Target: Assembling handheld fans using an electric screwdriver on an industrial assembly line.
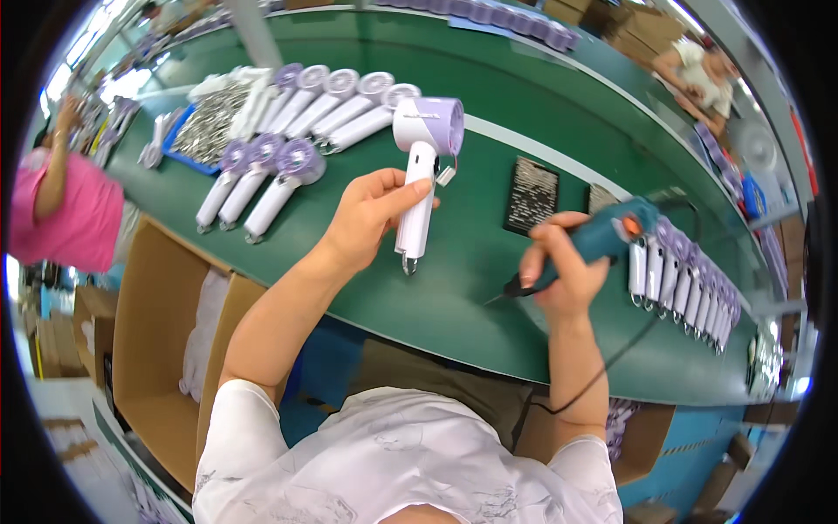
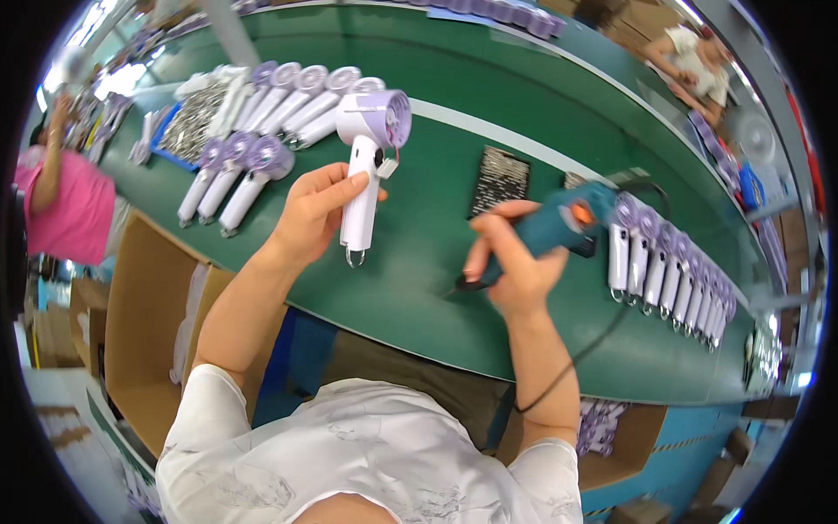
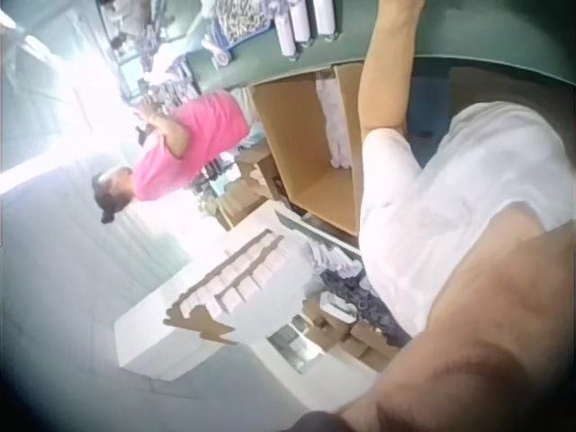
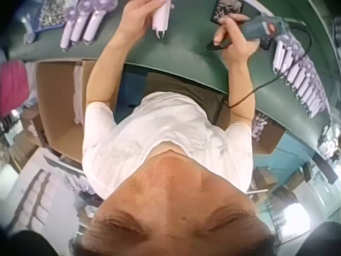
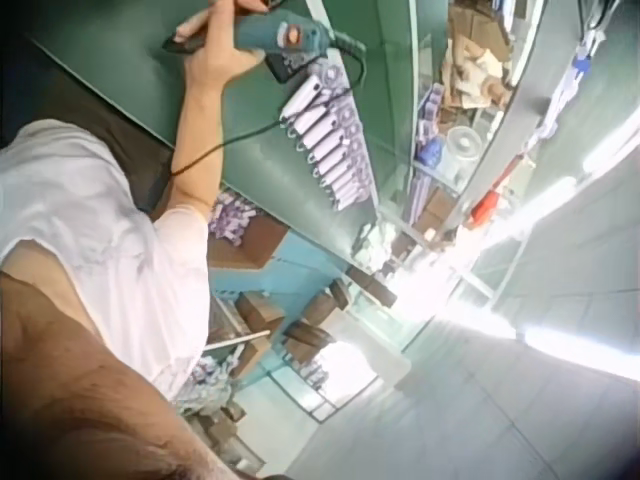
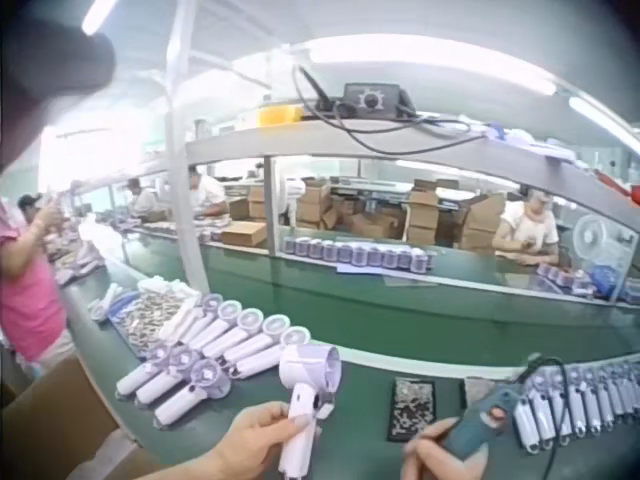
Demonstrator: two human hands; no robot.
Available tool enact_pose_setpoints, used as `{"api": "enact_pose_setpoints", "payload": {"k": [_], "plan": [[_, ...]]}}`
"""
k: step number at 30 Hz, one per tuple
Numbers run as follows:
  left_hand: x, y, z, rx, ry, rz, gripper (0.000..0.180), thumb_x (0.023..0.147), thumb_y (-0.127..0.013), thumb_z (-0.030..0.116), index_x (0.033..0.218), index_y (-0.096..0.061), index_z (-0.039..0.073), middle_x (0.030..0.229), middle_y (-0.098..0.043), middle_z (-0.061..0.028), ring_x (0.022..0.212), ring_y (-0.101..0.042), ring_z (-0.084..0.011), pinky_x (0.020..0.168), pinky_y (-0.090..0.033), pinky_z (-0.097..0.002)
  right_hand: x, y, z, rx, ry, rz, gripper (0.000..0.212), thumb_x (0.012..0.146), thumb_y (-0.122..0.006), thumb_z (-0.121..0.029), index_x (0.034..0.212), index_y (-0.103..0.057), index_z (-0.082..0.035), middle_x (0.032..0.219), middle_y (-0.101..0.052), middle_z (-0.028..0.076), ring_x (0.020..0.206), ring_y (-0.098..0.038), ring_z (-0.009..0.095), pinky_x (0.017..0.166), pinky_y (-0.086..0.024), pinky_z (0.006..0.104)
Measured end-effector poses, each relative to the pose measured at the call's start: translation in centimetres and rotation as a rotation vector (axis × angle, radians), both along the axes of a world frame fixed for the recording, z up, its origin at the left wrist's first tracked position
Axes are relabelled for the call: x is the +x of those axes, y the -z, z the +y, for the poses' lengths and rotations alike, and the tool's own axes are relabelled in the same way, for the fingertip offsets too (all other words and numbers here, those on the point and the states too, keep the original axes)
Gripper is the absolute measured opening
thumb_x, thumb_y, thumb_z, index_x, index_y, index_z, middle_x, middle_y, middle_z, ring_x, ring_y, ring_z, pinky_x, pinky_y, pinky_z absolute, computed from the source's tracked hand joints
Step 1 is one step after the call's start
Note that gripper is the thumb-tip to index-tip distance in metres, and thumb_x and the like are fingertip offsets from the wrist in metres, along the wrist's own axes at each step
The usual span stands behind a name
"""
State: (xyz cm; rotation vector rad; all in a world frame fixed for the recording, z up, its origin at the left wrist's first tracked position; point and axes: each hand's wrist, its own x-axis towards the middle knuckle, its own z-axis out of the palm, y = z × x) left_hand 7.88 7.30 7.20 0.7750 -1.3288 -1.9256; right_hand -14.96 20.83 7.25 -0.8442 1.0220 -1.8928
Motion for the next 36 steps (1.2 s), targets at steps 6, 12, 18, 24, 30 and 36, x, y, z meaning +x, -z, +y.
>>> {"api": "enact_pose_setpoints", "payload": {"k": [6,12,18,24,30,36], "plan": [[-7.5,1.2,-1.0,0.103,0.073,0.195,0.037,0.096,-0.070,0.026,0.115,-0.056,-0.001,0.103,-0.071,-0.0161,0.085,-0.069,-0.0181,0.075,-0.059,-0.0340,1.4,1.0,0.6,0.296,-0.113,0.106,0.028,0.087,-0.075,0.001,0.113,-0.066,0.004,0.076,-0.070,0.008,0.053,-0.063,0.012,0.047,-0.051,0.0257],[-8.5,4.3,-0.1,0.111,-0.087,0.248,0.044,0.084,-0.078,0.001,0.120,-0.053,-0.005,0.101,-0.071,-0.0160,0.087,-0.070,-0.0187,0.071,-0.059,-0.0304,2.6,1.0,0.9,0.405,-0.022,0.260,0.040,0.083,-0.083,-0.006,0.118,-0.065,-0.001,0.063,-0.065,0.002,0.054,-0.063,0.008,0.051,-0.050,0.0225],[-8.3,4.7,1.5,0.024,-0.127,0.232,0.053,0.081,-0.081,-0.002,0.126,-0.054,-0.008,0.101,-0.068,-0.0114,0.093,-0.068,-0.0169,0.083,-0.057,-0.0321,2.9,1.7,0.5,0.445,0.066,0.367,0.047,0.079,-0.087,-0.007,0.119,-0.062,-0.001,0.081,-0.070,0.005,0.059,-0.063,0.007,0.052,-0.051,0.0237],[-7.2,4.5,1.5,0.045,-0.018,0.167,0.036,0.094,-0.074,0.016,0.120,-0.062,-0.006,0.106,-0.068,-0.0078,0.096,-0.065,-0.0133,0.085,-0.053,-0.0316,2.7,1.0,0.5,0.503,0.074,0.230,0.049,0.079,-0.086,-0.004,0.121,-0.060,0.001,0.092,-0.070,0.009,0.061,-0.064,0.010,0.050,-0.053,0.0246],[-7.3,3.6,0.2,0.078,0.148,0.036,0.029,0.092,-0.073,0.008,0.116,-0.065,-0.007,0.106,-0.071,-0.0129,0.094,-0.069,-0.0168,0.085,-0.056,-0.0321,1.6,1.2,-0.1,0.548,0.065,0.193,0.049,0.080,-0.085,-0.006,0.121,-0.059,0.003,0.091,-0.074,0.011,0.055,-0.064,0.011,0.046,-0.051,0.0233],[-7.3,4.2,-0.9,0.093,0.193,0.031,0.030,0.092,-0.074,0.011,0.113,-0.065,-0.008,0.104,-0.072,-0.0135,0.093,-0.071,-0.0190,0.083,-0.058,-0.0317,0.8,1.4,-1.0,0.641,0.004,0.190,0.046,0.081,-0.084,-0.007,0.119,-0.059,0.004,0.092,-0.073,0.013,0.054,-0.064,0.012,0.044,-0.051,0.0251]]}}
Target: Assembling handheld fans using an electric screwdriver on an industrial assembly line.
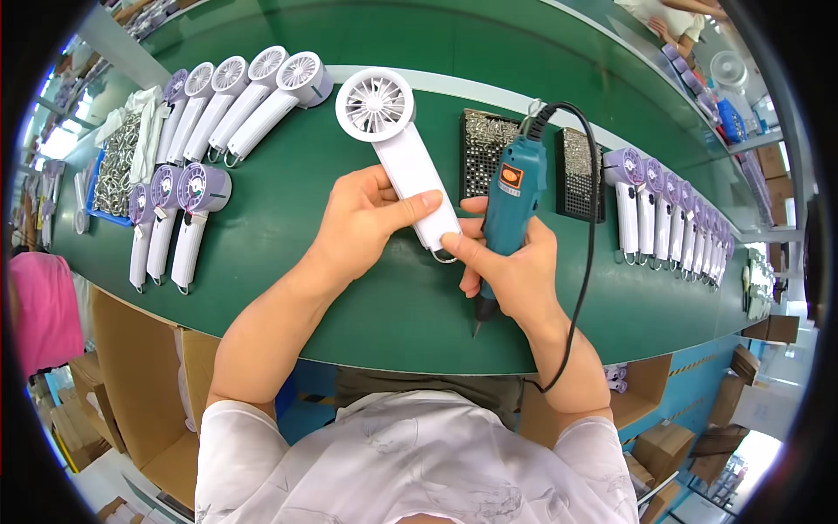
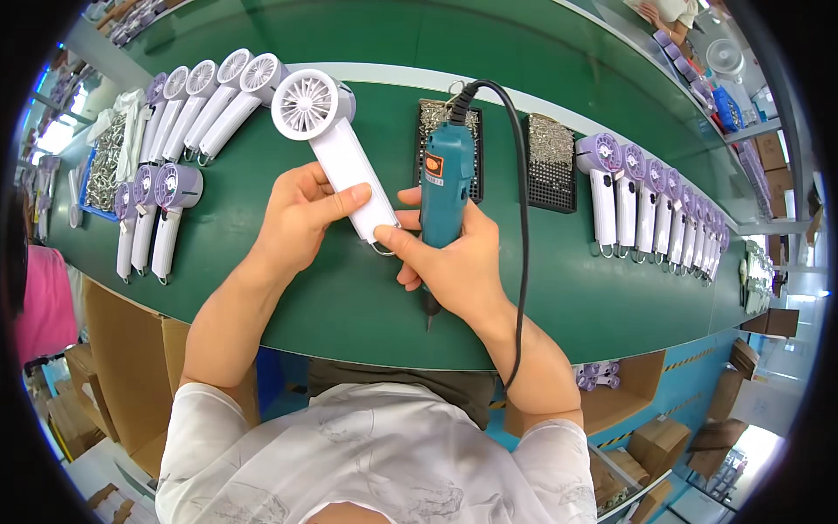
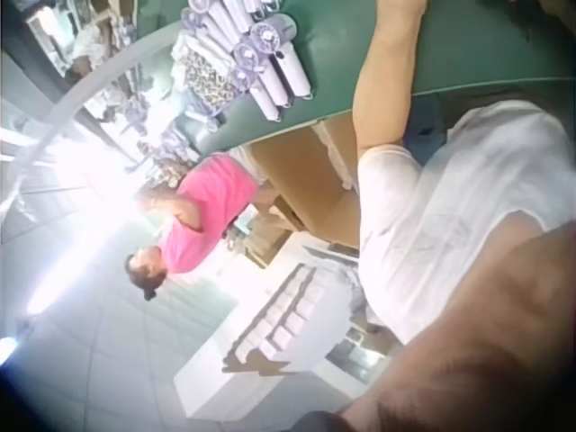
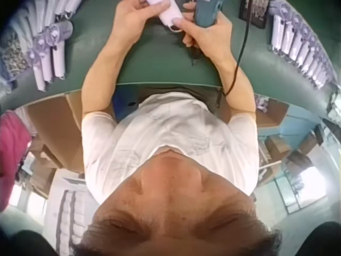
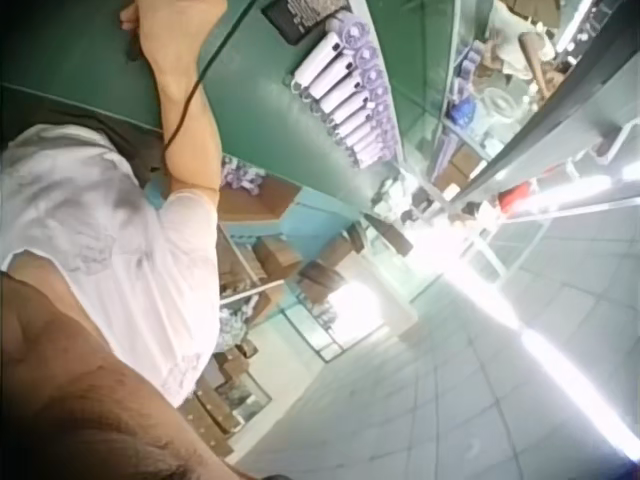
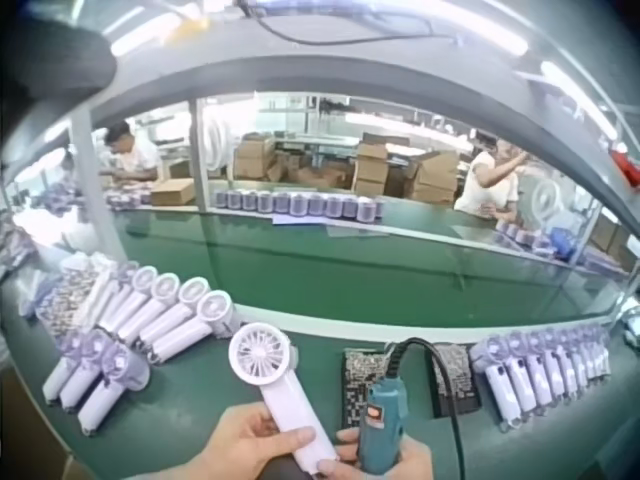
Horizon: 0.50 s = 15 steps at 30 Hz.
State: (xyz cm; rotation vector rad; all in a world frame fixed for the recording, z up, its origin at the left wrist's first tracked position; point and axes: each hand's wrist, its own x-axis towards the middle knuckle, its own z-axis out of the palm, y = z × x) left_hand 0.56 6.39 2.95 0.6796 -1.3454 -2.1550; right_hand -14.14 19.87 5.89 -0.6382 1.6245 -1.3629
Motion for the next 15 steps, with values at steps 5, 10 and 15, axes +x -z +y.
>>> {"api": "enact_pose_setpoints", "payload": {"k": [5,10,15], "plan": [[-0.7,0.6,-0.3,0.059,0.038,-0.114,0.032,0.093,-0.074,0.015,0.111,-0.066,-0.009,0.101,-0.073,-0.0143,0.088,-0.072,-0.0211,0.078,-0.059,-0.0327,-2.2,-2.5,0.1,-0.098,0.098,0.024,0.041,0.096,-0.071,-0.029,0.110,-0.063,0.008,0.096,-0.074,0.022,0.049,-0.065,0.020,0.042,-0.052,0.0318],[-0.9,1.1,0.3,0.057,0.131,-0.243,0.034,0.093,-0.074,0.019,0.110,-0.066,-0.010,0.097,-0.073,-0.0148,0.083,-0.073,-0.0218,0.071,-0.061,-0.0328,-6.1,-4.8,0.4,-0.574,0.344,0.084,0.044,0.104,-0.055,-0.038,0.102,-0.062,0.005,0.072,-0.065,0.014,0.044,-0.059,0.020,0.039,-0.048,0.0324],[-1.2,1.8,0.5,0.016,0.163,-0.315,0.036,0.093,-0.074,0.020,0.109,-0.066,-0.011,0.096,-0.073,-0.0161,0.081,-0.073,-0.0225,0.070,-0.062,-0.0334,-8.0,-4.0,-1.8,-0.945,0.349,0.095,0.032,0.104,-0.056,-0.029,0.090,-0.060,0.000,0.063,-0.054,0.007,0.045,-0.055,0.021,0.042,-0.049,0.0376]]}}
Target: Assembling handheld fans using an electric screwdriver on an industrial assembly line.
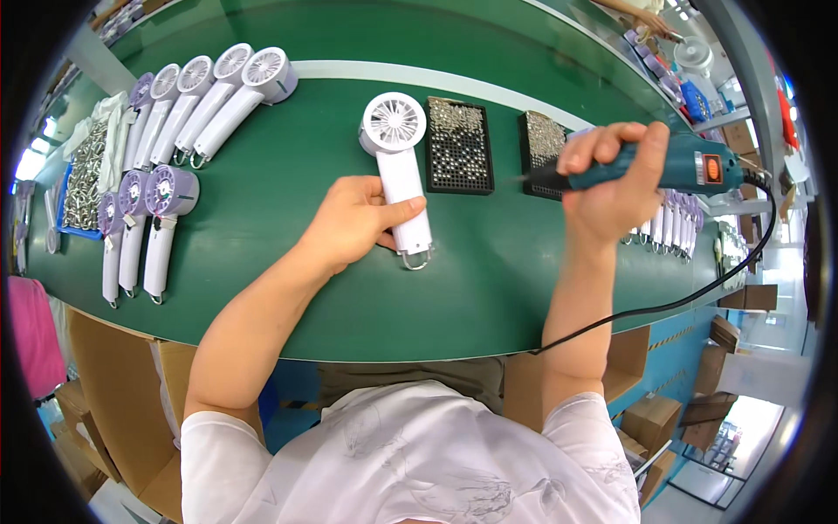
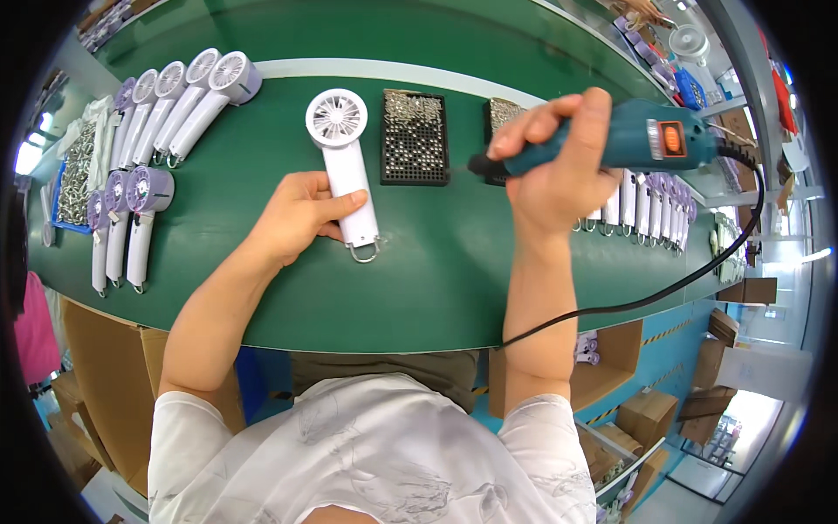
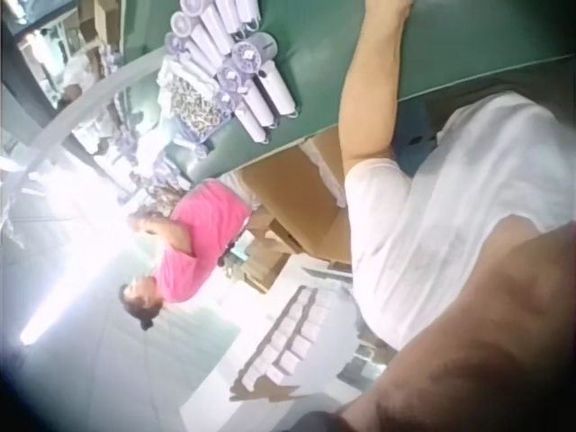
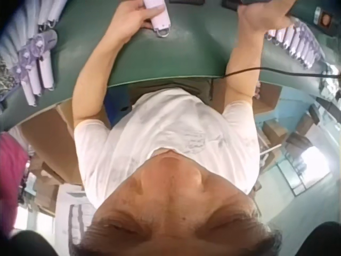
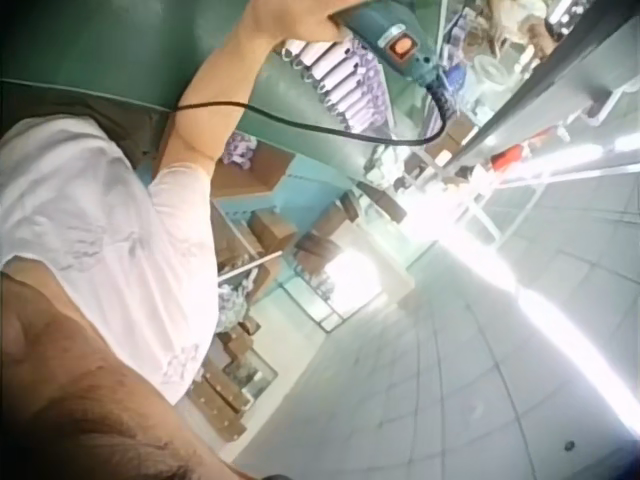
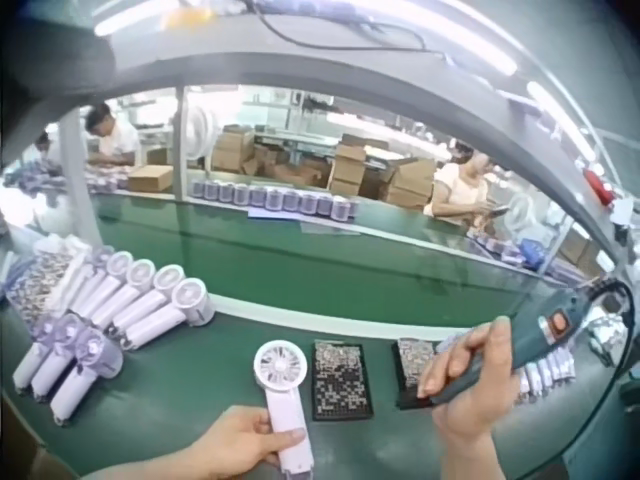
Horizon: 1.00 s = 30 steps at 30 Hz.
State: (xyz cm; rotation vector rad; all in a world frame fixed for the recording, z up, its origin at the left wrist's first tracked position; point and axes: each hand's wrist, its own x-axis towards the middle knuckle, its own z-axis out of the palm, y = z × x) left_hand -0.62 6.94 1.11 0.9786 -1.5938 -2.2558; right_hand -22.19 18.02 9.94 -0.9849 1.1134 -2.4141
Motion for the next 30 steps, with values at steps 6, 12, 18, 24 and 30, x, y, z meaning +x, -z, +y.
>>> {"api": "enact_pose_setpoints", "payload": {"k": [6,12,18,24,30], "plan": [[-0.3,-0.3,-0.6,-0.025,0.040,-0.053,0.036,0.092,-0.074,0.020,0.108,-0.066,-0.011,0.095,-0.073,-0.0166,0.082,-0.073,-0.0218,0.069,-0.062,-0.0330,-0.2,4.2,-1.1,-0.029,0.120,0.154,0.021,0.101,-0.056,-0.013,0.101,-0.058,0.007,0.065,-0.058,0.009,0.045,-0.056,0.021,0.043,-0.052,0.0387],[-0.2,0.0,-0.3,-0.041,0.032,-0.049,0.036,0.093,-0.074,0.021,0.109,-0.066,-0.010,0.094,-0.074,-0.0154,0.080,-0.073,-0.0200,0.068,-0.062,-0.0319,0.1,5.2,-1.3,-0.027,0.128,0.054,0.021,0.101,-0.055,-0.012,0.103,-0.057,0.008,0.063,-0.057,0.010,0.044,-0.054,0.021,0.041,-0.051,0.0383],[-0.1,0.1,-0.2,-0.058,0.044,-0.037,0.036,0.092,-0.075,0.022,0.108,-0.067,-0.009,0.090,-0.074,-0.0136,0.078,-0.073,-0.0179,0.066,-0.061,-0.0303,0.1,5.3,-1.5,-0.011,0.142,0.043,0.021,0.101,-0.057,-0.014,0.101,-0.058,0.008,0.063,-0.057,0.009,0.043,-0.054,0.020,0.042,-0.051,0.0376],[-0.2,0.1,-0.3,-0.068,0.054,-0.037,0.036,0.093,-0.075,0.022,0.108,-0.066,-0.009,0.092,-0.073,-0.0125,0.079,-0.073,-0.0176,0.065,-0.061,-0.0291,0.0,5.3,-1.7,0.011,0.165,0.043,0.024,0.100,-0.060,-0.016,0.100,-0.059,0.007,0.062,-0.057,0.008,0.044,-0.055,0.019,0.043,-0.051,0.0363],[-0.1,0.2,-0.2,-0.085,0.042,-0.030,0.037,0.092,-0.075,0.024,0.106,-0.067,-0.009,0.089,-0.074,-0.0128,0.076,-0.072,-0.0170,0.064,-0.060,-0.0291,-0.1,5.5,-1.9,0.024,0.174,0.052,0.025,0.100,-0.062,-0.017,0.097,-0.060,0.007,0.061,-0.057,0.007,0.044,-0.056,0.019,0.044,-0.052,0.0358]]}}
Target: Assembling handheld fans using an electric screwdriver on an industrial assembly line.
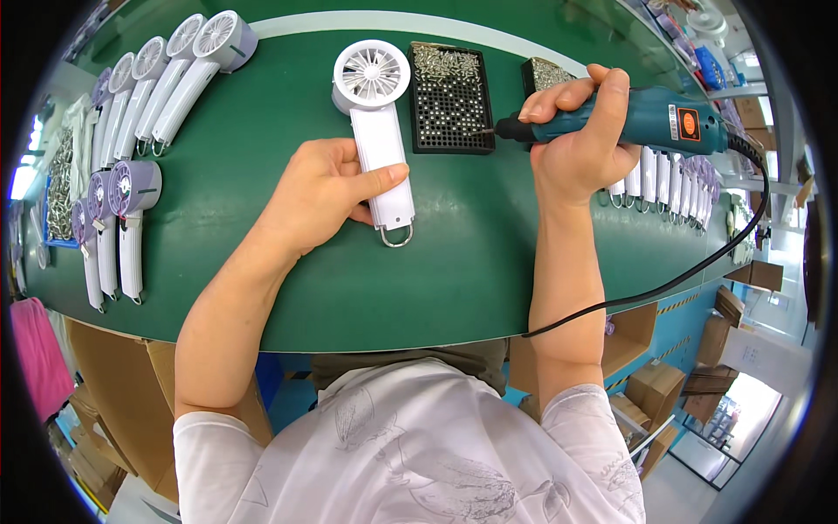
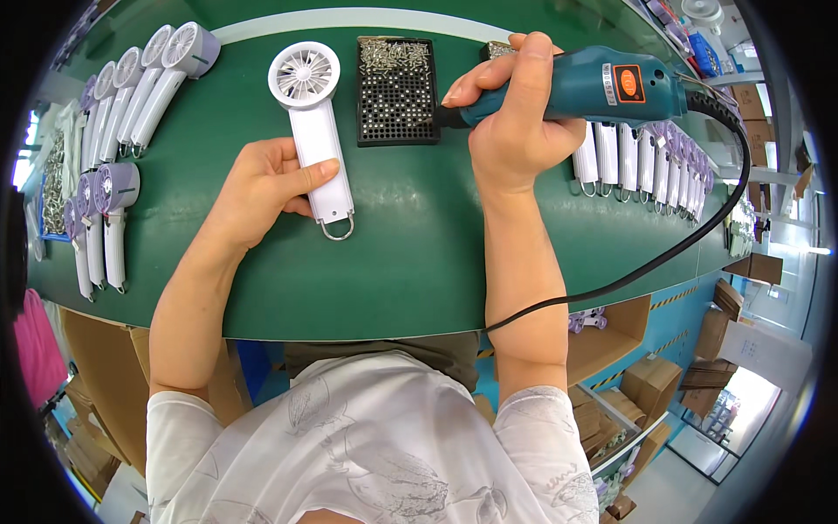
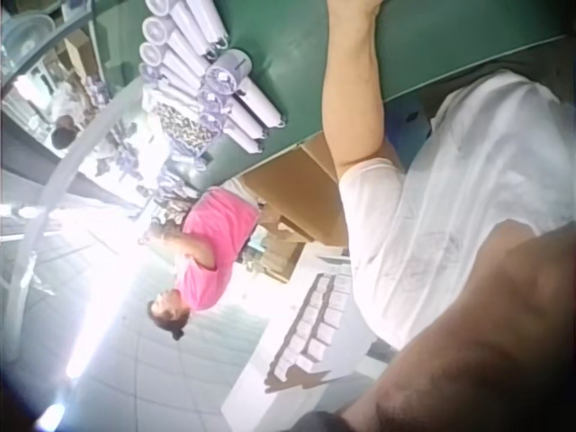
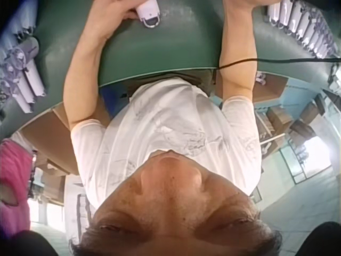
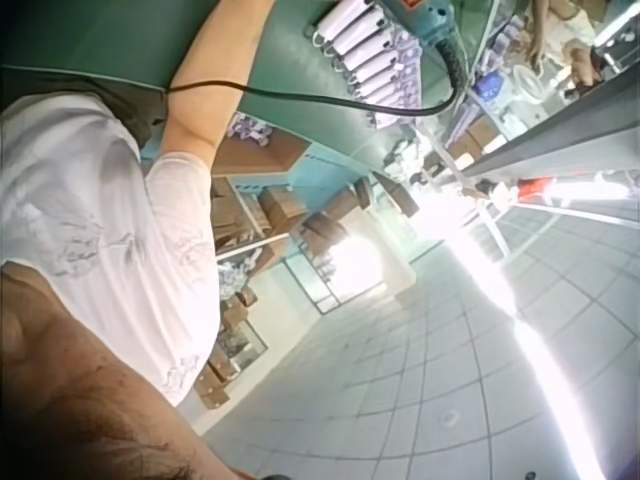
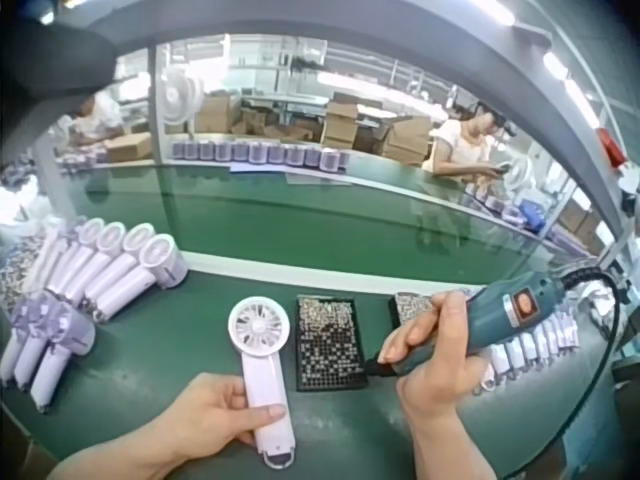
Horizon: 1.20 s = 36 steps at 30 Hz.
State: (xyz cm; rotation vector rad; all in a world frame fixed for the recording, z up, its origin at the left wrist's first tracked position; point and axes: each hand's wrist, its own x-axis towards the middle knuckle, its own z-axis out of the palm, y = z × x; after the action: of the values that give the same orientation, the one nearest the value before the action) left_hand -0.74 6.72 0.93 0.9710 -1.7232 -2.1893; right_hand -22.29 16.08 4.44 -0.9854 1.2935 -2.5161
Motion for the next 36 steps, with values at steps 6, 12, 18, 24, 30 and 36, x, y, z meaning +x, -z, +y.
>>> {"api": "enact_pose_setpoints", "payload": {"k": [6,12,18,24,30,36], "plan": [[-0.1,-0.1,0.1,-0.001,0.002,0.001,0.039,0.091,-0.075,0.024,0.107,-0.066,-0.010,0.090,-0.074,-0.0138,0.078,-0.073,-0.0179,0.065,-0.061,-0.0299,-0.4,0.0,-0.5,0.048,-0.066,0.195,0.020,0.099,-0.061,-0.012,0.087,-0.062,0.004,0.058,-0.060,0.006,0.045,-0.059,0.016,0.047,-0.051,0.0323],[0.1,-0.1,0.0,0.001,0.000,0.007,0.041,0.090,-0.075,0.024,0.110,-0.066,-0.011,0.092,-0.074,-0.0155,0.080,-0.073,-0.0194,0.067,-0.061,-0.0314,1.2,-0.6,-1.6,0.140,-0.116,0.353,0.016,0.098,-0.062,-0.008,0.091,-0.061,0.006,0.061,-0.060,0.009,0.045,-0.059,0.019,0.045,-0.050,0.0340],[0.0,-0.2,-0.1,0.007,0.022,-0.009,0.042,0.091,-0.077,0.026,0.111,-0.065,-0.010,0.095,-0.073,-0.0143,0.081,-0.073,-0.0192,0.068,-0.062,-0.0303,0.8,-0.6,-1.4,0.105,-0.080,0.224,0.012,0.096,-0.067,-0.008,0.096,-0.062,0.003,0.058,-0.062,0.006,0.047,-0.061,0.014,0.047,-0.048,0.0266],[0.0,-0.3,-0.2,0.005,0.020,-0.021,0.043,0.090,-0.076,0.024,0.112,-0.066,-0.011,0.095,-0.074,-0.0158,0.081,-0.074,-0.0204,0.067,-0.061,-0.0318,0.7,-0.6,-0.7,0.135,-0.033,0.182,0.019,0.098,-0.063,-0.013,0.097,-0.062,0.006,0.058,-0.061,0.007,0.046,-0.060,0.017,0.051,-0.052,0.0315],[0.1,-0.1,-0.3,-0.005,0.024,-0.031,0.041,0.090,-0.076,0.026,0.109,-0.067,-0.009,0.094,-0.074,-0.0148,0.080,-0.074,-0.0195,0.067,-0.061,-0.0307,1.5,-1.8,0.1,0.007,-0.052,0.029,0.023,0.100,-0.059,-0.016,0.101,-0.060,0.007,0.063,-0.059,0.009,0.045,-0.056,0.020,0.046,-0.051,0.0364],[0.1,-0.3,-0.4,0.021,0.022,-0.037,0.041,0.090,-0.076,0.026,0.108,-0.068,-0.010,0.095,-0.074,-0.0155,0.082,-0.074,-0.0203,0.066,-0.061,-0.0316,3.0,-2.3,3.9,-0.150,-0.443,-0.058,0.041,0.108,-0.041,-0.045,0.113,-0.064,-0.011,0.073,-0.057,0.004,0.051,-0.054,0.022,0.044,-0.049,0.0396]]}}
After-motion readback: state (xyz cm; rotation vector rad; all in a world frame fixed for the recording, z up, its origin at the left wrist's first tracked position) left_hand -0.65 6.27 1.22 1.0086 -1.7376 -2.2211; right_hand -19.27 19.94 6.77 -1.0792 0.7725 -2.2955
